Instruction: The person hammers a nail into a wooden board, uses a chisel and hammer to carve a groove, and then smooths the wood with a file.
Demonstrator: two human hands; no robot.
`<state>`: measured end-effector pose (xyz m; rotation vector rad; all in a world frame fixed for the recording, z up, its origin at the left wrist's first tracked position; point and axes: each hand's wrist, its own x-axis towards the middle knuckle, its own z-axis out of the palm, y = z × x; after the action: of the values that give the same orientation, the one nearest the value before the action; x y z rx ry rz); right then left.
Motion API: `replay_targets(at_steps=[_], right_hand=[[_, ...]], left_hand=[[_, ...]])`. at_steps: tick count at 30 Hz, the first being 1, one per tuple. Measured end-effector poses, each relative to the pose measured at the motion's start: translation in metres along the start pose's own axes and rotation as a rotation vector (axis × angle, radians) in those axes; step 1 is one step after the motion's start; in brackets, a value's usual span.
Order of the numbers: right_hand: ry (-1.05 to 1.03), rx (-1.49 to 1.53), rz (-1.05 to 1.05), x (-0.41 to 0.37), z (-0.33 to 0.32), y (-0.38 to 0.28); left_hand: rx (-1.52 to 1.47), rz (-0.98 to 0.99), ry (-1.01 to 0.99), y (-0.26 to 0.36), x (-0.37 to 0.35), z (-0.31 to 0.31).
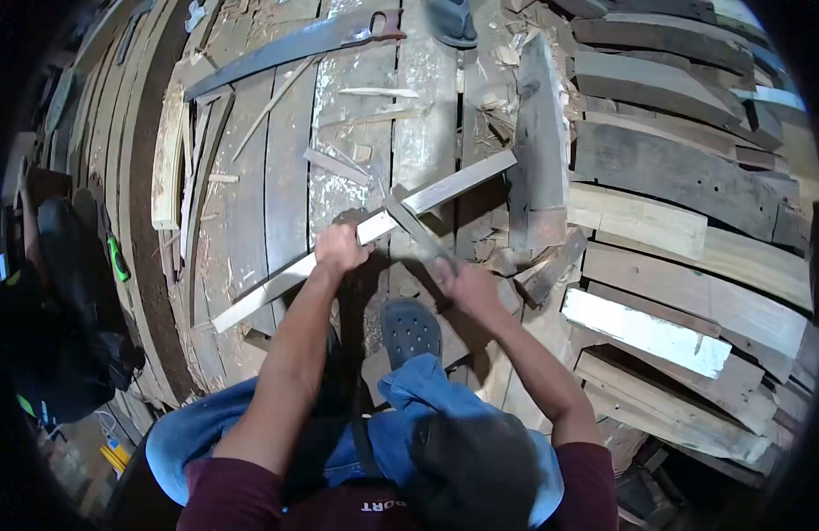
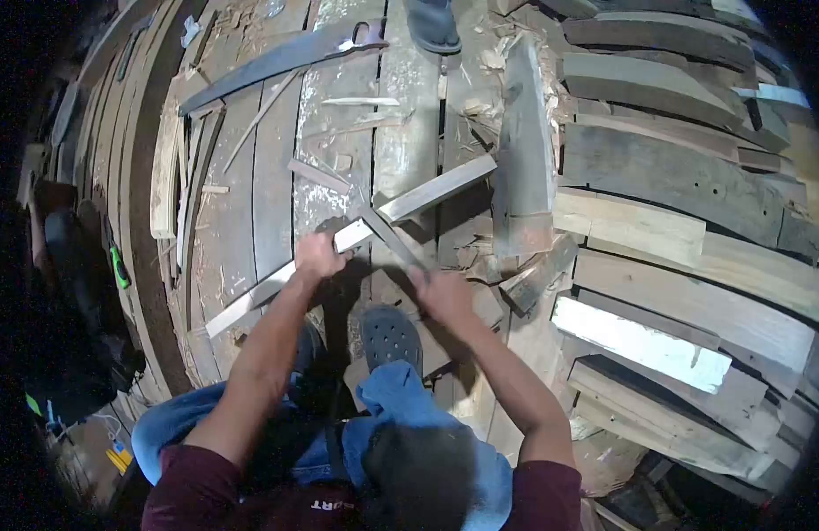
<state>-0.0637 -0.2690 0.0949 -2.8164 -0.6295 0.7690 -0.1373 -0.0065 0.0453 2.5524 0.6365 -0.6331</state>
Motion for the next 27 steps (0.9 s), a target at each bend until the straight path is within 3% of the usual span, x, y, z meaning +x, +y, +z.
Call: replay_targets(at_steps=[1, 4, 6, 11, 12, 15, 16, 17, 18, 19, 22, 23, 25, 27], right_hand=[[0.059, -0.098, 0.008, 0.008, 0.0, 0.009], [-0.008, 0.003, 0.006, 0.005, 0.023, 0.008], [-0.024, 0.07, 0.024, 0.004, 0.027, 0.009], [0.029, 0.211, 0.178, 0.027, -0.022, 0.005], [0.053, 0.3, 0.325, 0.04, -0.038, 0.012], [-0.108, 0.546, 0.377, 0.009, -0.053, -0.014], [-0.015, 0.091, 0.1, 0.003, 0.014, 0.001], [-0.083, 0.018, 0.015, -0.01, 0.011, -0.016], [-0.114, 0.063, 0.054, -0.008, -0.003, -0.017], [-0.149, 0.112, 0.091, 0.0, -0.016, -0.013], [0.162, 0.427, 0.29, 0.028, -0.041, 0.009], [0.121, 0.366, 0.332, 0.029, 0.006, 0.025], [-0.056, 0.18, 0.12, 0.012, 0.009, 0.005], [-0.199, 0.055, 0.042, -0.01, -0.021, -0.019]], left_hand=[[0.014, 0.007, -0.012, 0.002, 0.003, -0.003], [0.01, -0.048, -0.083, 0.009, -0.005, -0.011], [-0.04, -0.016, -0.018, 0.003, -0.007, 0.002], [0.001, -0.018, -0.046, -0.004, 0.005, 0.01], [0.004, -0.017, -0.009, -0.001, 0.0, 0.007], [-0.01, 0.0, -0.002, 0.004, -0.007, 0.001], [-0.01, 0.004, -0.005, 0.003, -0.005, -0.001], [-0.01, 0.005, 0.003, 0.001, -0.005, -0.001], [-0.037, -0.008, 0.004, 0.012, -0.014, -0.021], [0.078, -0.029, -0.042, 0.0, -0.002, 0.0], [0.024, -0.063, -0.135, 0.008, -0.008, -0.012], [0.029, -0.072, -0.172, 0.007, -0.006, -0.01], [0.011, 0.005, -0.051, -0.001, -0.006, -0.002], [0.015, 0.0, -0.074, 0.006, -0.011, -0.013]])
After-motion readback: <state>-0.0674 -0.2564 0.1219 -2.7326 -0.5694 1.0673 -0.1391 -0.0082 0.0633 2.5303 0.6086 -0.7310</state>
